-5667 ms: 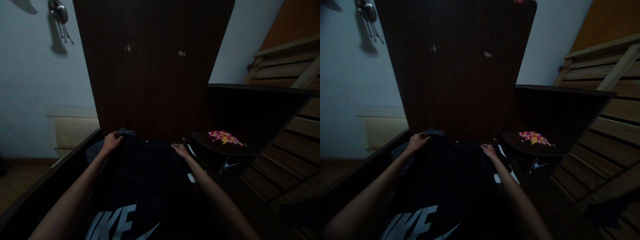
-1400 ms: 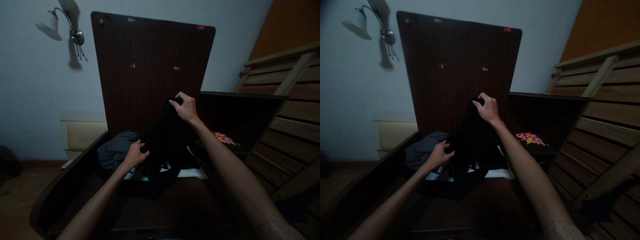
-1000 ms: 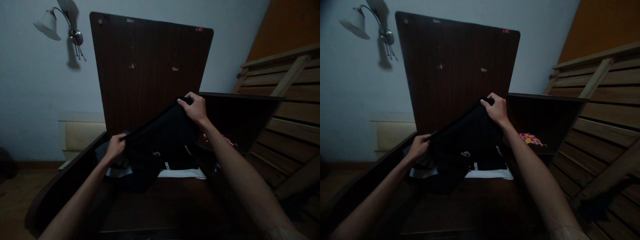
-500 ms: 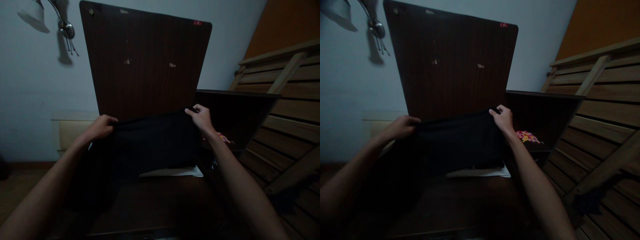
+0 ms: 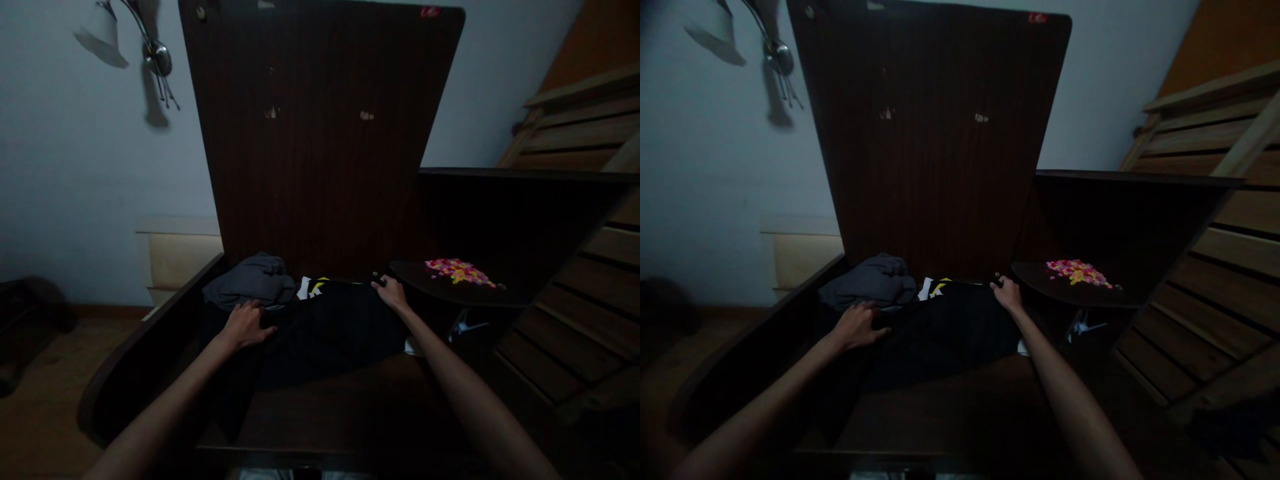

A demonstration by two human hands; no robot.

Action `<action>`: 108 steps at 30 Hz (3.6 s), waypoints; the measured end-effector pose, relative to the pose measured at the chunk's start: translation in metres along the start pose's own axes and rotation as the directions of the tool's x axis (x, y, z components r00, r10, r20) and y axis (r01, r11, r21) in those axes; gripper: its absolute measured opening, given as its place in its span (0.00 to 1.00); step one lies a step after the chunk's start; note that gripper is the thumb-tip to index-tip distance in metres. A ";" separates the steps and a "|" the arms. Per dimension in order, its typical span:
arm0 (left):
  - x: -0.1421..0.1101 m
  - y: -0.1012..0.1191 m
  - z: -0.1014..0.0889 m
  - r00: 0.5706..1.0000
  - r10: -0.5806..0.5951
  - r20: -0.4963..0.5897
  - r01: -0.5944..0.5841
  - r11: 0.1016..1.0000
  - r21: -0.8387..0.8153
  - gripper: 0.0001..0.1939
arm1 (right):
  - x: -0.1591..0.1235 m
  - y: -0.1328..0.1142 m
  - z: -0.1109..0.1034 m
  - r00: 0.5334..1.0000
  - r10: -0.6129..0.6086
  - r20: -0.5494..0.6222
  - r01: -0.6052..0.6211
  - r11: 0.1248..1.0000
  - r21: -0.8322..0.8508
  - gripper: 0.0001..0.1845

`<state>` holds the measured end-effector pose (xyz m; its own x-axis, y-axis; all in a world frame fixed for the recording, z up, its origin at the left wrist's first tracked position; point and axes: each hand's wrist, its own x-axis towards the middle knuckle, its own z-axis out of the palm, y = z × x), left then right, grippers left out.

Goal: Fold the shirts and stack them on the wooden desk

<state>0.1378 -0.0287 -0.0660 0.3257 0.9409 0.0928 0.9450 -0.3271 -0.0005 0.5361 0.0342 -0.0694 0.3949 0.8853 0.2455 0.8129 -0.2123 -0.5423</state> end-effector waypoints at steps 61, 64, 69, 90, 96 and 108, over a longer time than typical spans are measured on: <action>-0.054 -0.110 -0.070 0.870 0.091 -0.484 -0.029 0.991 0.134 0.19 | 0.010 0.026 -0.024 0.830 -0.080 -0.552 0.349 0.847 0.402 0.26; -0.051 -0.116 -0.056 0.893 0.180 -0.412 -0.128 0.980 0.151 0.21 | 0.007 0.022 -0.030 0.803 -0.055 -0.594 0.360 0.838 0.409 0.27; -0.049 -0.119 -0.027 0.967 0.179 -0.181 -0.200 0.975 -0.101 0.18 | 0.005 0.020 -0.032 0.827 -0.103 -0.553 0.374 0.835 0.404 0.26; -0.062 -0.074 0.005 0.901 0.125 -0.414 -0.075 0.988 0.135 0.20 | 0.003 0.031 -0.012 0.852 -0.098 -0.514 0.372 0.805 0.462 0.24; -0.059 -0.075 0.017 0.935 0.156 -0.317 -0.121 0.984 0.128 0.10 | 0.002 0.036 -0.007 0.862 -0.077 -0.502 0.351 0.804 0.480 0.23; -0.079 -0.083 0.022 0.962 0.123 -0.245 -0.124 0.992 0.012 0.11 | -0.001 0.036 -0.008 0.876 -0.058 -0.479 0.319 0.814 0.485 0.24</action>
<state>0.0345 -0.0739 -0.0948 0.4224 0.8428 0.3335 0.8974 -0.4405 -0.0235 0.5680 0.0222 -0.0832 0.5038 0.5894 0.6315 0.5801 0.3108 -0.7529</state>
